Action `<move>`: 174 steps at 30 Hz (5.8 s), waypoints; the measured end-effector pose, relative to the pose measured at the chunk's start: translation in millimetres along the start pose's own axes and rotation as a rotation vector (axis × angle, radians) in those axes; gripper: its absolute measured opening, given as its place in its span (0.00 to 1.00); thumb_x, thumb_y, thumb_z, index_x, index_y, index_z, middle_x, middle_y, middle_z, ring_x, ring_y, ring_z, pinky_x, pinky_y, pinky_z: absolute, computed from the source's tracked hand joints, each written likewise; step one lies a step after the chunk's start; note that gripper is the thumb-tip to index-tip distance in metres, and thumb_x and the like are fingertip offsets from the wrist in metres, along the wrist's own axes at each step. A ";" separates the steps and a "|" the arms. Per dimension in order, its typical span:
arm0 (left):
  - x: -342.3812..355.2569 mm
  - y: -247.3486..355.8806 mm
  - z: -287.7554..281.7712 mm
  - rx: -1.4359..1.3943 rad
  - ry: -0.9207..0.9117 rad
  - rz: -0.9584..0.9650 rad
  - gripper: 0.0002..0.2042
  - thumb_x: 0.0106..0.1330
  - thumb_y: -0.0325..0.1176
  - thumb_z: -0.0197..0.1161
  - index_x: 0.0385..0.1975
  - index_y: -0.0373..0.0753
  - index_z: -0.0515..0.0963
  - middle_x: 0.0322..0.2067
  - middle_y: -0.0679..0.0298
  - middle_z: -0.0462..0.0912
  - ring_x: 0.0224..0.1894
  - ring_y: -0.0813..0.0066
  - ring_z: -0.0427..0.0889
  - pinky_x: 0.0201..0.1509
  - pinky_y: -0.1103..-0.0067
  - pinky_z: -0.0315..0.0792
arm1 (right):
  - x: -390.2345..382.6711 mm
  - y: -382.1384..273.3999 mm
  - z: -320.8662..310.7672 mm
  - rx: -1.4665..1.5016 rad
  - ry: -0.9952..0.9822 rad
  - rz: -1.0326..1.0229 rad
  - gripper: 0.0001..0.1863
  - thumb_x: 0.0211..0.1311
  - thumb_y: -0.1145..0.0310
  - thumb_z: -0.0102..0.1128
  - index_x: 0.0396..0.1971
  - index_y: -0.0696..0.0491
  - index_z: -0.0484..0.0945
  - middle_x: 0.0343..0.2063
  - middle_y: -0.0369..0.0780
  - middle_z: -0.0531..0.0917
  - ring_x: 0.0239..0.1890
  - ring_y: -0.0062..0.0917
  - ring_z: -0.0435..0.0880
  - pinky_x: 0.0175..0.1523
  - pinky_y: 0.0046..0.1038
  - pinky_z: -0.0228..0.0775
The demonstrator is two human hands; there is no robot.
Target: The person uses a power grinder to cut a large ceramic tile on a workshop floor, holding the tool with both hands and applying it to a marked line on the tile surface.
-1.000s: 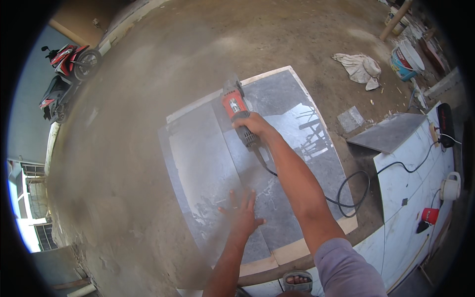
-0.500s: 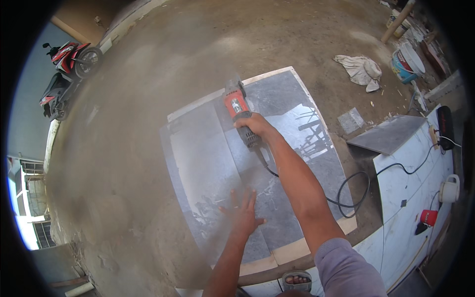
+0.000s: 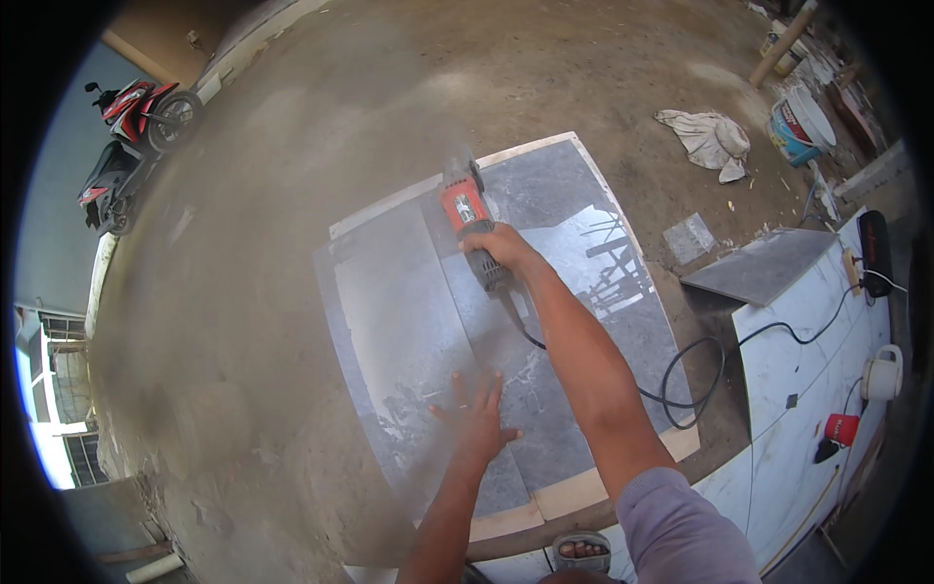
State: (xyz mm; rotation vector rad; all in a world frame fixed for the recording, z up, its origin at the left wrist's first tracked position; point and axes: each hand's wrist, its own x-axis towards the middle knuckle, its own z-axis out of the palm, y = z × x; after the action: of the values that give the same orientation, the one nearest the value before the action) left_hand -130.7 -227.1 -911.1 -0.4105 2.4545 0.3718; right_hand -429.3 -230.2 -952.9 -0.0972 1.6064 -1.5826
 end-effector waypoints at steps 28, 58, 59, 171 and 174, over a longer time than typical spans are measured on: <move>-0.2 0.9 -2.0 -0.022 -0.027 -0.019 0.57 0.48 0.56 0.78 0.77 0.52 0.49 0.78 0.67 0.41 0.78 0.39 0.31 0.60 0.18 0.39 | -10.0 8.9 -2.1 0.006 -0.021 -0.018 0.16 0.46 0.63 0.73 0.33 0.56 0.82 0.22 0.36 0.81 0.19 0.22 0.77 0.25 0.29 0.68; -0.3 0.7 -1.4 -0.024 -0.025 -0.009 0.57 0.48 0.57 0.78 0.77 0.51 0.48 0.78 0.67 0.41 0.78 0.39 0.32 0.60 0.18 0.40 | -9.7 -4.3 -0.2 0.003 -0.011 0.062 0.14 0.48 0.63 0.72 0.32 0.55 0.81 0.21 0.36 0.80 0.19 0.21 0.77 0.25 0.28 0.67; -0.8 0.5 -1.7 -0.024 -0.025 -0.011 0.57 0.48 0.57 0.78 0.77 0.51 0.48 0.78 0.67 0.41 0.78 0.39 0.32 0.60 0.18 0.40 | -12.9 -5.5 1.2 0.007 -0.013 0.069 0.14 0.48 0.63 0.72 0.32 0.55 0.81 0.21 0.36 0.80 0.19 0.21 0.77 0.25 0.28 0.67; -0.5 3.0 1.1 0.003 -0.030 -0.023 0.60 0.45 0.58 0.79 0.77 0.50 0.48 0.79 0.67 0.36 0.77 0.36 0.31 0.60 0.19 0.43 | -35.5 14.3 -1.3 0.029 -0.031 0.033 0.15 0.49 0.63 0.71 0.34 0.55 0.80 0.21 0.35 0.80 0.18 0.21 0.77 0.24 0.28 0.69; -0.4 4.5 0.0 0.004 -0.023 -0.015 0.60 0.45 0.57 0.79 0.77 0.49 0.48 0.79 0.66 0.36 0.77 0.36 0.31 0.59 0.19 0.43 | -34.3 10.5 -1.7 0.005 -0.020 0.046 0.15 0.49 0.63 0.71 0.34 0.56 0.81 0.21 0.35 0.80 0.18 0.21 0.77 0.24 0.29 0.69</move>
State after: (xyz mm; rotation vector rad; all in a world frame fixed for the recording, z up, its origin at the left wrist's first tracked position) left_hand -132.1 -223.0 -910.2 -0.4206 2.4285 0.3634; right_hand -403.5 -206.5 -944.9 -0.0723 1.5783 -1.5461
